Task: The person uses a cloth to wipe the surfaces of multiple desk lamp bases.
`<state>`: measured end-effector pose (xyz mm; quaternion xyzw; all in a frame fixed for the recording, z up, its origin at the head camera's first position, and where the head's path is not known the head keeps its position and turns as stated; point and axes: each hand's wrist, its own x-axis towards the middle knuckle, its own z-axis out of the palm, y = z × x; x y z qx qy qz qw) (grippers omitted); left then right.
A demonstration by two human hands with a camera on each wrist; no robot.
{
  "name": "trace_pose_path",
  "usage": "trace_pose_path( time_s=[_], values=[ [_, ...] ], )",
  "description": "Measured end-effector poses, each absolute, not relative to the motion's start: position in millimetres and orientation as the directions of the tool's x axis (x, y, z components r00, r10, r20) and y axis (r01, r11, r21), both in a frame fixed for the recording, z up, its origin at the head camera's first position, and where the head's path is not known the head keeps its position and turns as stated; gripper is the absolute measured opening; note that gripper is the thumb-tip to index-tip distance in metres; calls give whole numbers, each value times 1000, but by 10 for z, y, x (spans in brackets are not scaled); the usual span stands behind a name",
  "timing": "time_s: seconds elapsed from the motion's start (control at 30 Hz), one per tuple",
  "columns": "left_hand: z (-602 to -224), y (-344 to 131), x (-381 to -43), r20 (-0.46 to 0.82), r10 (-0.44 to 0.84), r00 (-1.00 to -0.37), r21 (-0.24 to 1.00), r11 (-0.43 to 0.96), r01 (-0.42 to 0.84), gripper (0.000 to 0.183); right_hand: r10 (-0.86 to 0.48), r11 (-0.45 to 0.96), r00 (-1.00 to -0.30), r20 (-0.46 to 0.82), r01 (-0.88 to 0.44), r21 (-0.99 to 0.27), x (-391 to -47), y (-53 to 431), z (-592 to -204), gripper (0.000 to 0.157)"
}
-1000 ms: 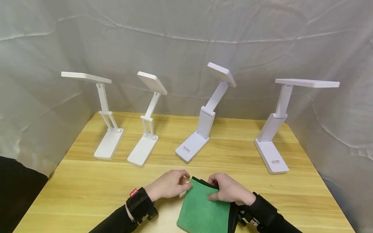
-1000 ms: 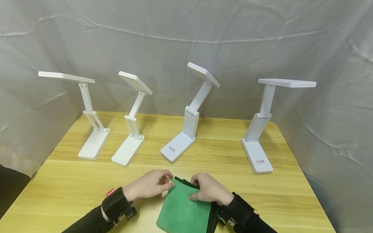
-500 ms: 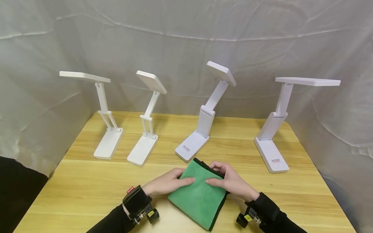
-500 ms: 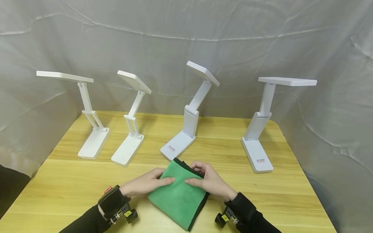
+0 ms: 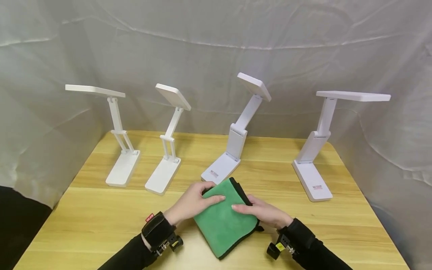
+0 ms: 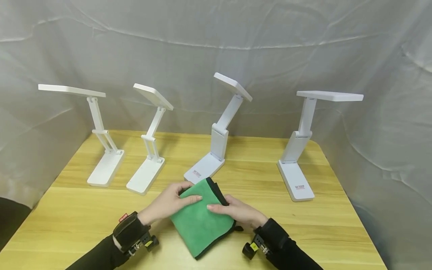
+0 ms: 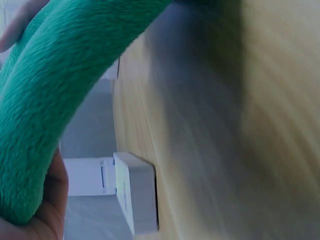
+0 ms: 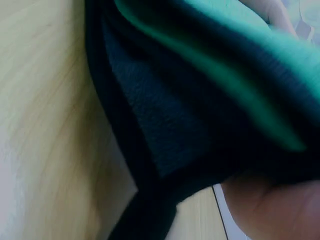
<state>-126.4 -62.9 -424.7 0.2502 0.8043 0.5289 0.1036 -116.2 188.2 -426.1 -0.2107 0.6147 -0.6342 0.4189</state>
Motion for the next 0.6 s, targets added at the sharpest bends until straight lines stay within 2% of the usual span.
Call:
trace_pose_path(
  time_s=[0.23, 0.43, 0.6],
  values=[
    [-4215, -704, -1296, 137, 440, -887, 871, 372, 320, 23, -749, 45, -607, -266, 355, -934, -1129, 1772, -4315, 43],
    [-4148, -956, -1313, 197, 387, -901, 833, 418, 362, 22, -711, -80, -661, -240, 415, -906, -1067, 1684, -4338, 41],
    [-4180, -1460, -1457, 232, 221, -947, 778, 543, 317, 25, -630, -153, -737, -244, 427, -891, -1029, 1575, -4217, 46]
  ],
)
